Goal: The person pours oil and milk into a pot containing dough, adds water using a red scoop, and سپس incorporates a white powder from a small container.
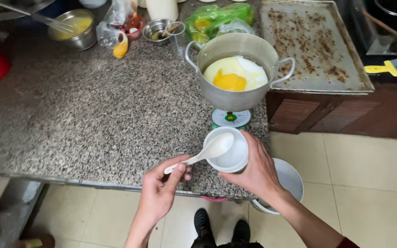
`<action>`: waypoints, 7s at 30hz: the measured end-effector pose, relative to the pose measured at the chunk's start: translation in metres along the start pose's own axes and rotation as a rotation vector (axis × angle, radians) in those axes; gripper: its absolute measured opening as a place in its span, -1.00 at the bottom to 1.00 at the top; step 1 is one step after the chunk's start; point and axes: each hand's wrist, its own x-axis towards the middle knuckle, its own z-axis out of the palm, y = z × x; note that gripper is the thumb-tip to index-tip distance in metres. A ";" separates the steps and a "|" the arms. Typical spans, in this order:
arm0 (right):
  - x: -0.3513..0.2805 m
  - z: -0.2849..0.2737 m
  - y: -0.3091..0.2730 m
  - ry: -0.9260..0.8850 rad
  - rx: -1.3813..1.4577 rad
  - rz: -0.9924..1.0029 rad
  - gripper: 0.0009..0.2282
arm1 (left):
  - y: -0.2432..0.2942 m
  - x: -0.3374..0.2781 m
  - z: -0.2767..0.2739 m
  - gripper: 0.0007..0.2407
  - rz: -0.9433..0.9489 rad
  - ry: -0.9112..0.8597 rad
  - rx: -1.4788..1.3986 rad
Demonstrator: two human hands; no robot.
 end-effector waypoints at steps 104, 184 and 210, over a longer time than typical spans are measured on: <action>-0.039 0.118 -0.089 -0.278 0.181 -0.313 0.31 | -0.019 -0.118 -0.052 -0.40 -0.610 0.395 0.283; 0.079 -0.109 0.025 0.255 0.672 0.522 -0.64 | -0.006 0.128 -0.049 -0.66 0.168 0.334 0.310; 0.158 -0.157 0.093 0.108 0.892 0.805 -0.42 | 0.065 0.198 0.074 -0.76 0.816 0.656 0.413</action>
